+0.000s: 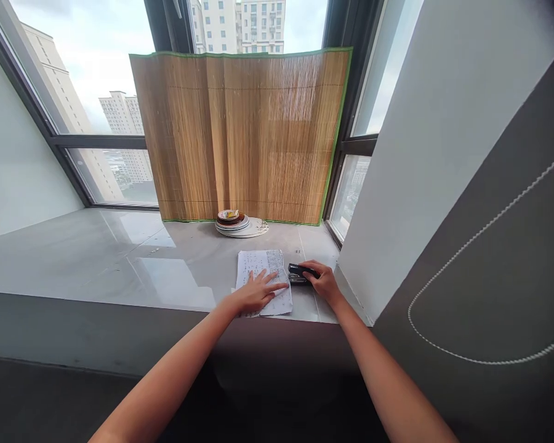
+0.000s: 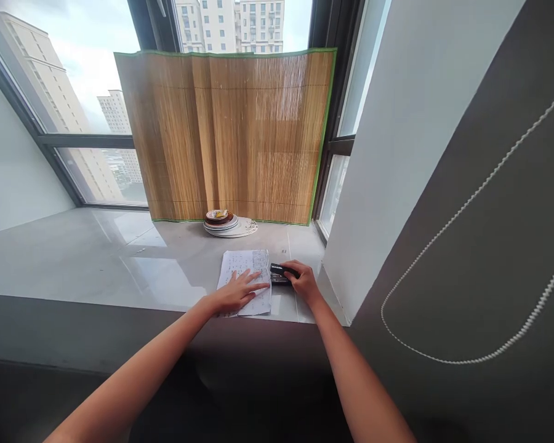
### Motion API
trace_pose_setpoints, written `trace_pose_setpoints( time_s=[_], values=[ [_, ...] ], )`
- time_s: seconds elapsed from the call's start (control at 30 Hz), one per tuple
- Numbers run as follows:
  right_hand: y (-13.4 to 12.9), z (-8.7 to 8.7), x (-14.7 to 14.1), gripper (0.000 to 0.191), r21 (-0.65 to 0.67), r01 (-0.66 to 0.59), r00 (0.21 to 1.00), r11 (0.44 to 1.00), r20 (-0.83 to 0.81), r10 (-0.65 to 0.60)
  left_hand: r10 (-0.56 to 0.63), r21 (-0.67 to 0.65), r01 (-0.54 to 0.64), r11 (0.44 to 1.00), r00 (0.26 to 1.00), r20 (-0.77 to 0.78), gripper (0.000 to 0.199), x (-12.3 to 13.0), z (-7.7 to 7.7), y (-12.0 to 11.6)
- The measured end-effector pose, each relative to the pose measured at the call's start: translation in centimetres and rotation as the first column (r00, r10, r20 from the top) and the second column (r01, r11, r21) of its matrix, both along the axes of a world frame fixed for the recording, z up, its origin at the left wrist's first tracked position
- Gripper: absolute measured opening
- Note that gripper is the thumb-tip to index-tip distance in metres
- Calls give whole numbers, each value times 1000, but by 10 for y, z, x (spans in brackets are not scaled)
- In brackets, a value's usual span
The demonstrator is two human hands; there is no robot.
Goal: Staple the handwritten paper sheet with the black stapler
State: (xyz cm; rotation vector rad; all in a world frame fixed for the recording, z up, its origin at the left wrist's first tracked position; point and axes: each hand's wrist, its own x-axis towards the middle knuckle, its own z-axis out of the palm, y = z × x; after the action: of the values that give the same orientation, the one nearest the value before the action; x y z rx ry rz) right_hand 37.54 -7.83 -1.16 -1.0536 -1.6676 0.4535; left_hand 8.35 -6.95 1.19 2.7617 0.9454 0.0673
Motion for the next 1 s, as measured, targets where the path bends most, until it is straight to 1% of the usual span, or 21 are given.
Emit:
trace_pose_setpoints(
  time_s=[0.07, 0.17, 0.23, 0.3, 0.37, 0.47, 0.57, 0.67, 0.8, 1.0],
  values=[
    [-1, 1, 0, 29, 7, -34, 999, 999, 4, 34, -20, -35, 19, 999, 999, -36, 55, 0, 4, 1],
    [-1, 0, -2, 34, 34, -120, 992, 992, 29, 119, -30, -67, 24, 997, 996, -80, 59, 2, 8, 2],
    [-1, -1, -4, 36, 51, -169, 984, 984, 71, 165, -24, -70, 17, 997, 994, -104, 64, 5, 9, 2],
    [-1, -2, -7, 38, 61, -187, 975, 980, 130, 178, -12, -53, 6, 999, 994, -111, 66, 8, 9, 0],
    [-1, -4, -9, 39, 75, -176, 967, 982, 197, 159, -5, -27, 2, 1000, 996, -93, 65, 11, 7, -2],
    [-1, -5, -12, 43, 95, -125, 946, 988, 313, 90, -9, -7, 9, 1000, 998, -60, 64, 13, 4, -5],
    [-3, -5, -13, 48, 106, -58, 896, 993, 444, 5, -16, -4, 16, 1000, 999, -40, 64, 12, 3, -6],
    [-6, -4, -13, 56, 132, -25, 841, 991, 539, -51, -10, 7, 10, 1000, 999, -32, 65, 11, 2, -6],
    [-6, -3, -14, 57, 159, -15, 805, 987, 588, -83, -15, 8, 15, 1000, 1000, -27, 66, 11, 1, -6],
    [-5, -3, -15, 59, 162, -7, 786, 987, 611, -95, -13, -5, 13, 1000, 999, -30, 66, 12, 0, -6]
  ],
)
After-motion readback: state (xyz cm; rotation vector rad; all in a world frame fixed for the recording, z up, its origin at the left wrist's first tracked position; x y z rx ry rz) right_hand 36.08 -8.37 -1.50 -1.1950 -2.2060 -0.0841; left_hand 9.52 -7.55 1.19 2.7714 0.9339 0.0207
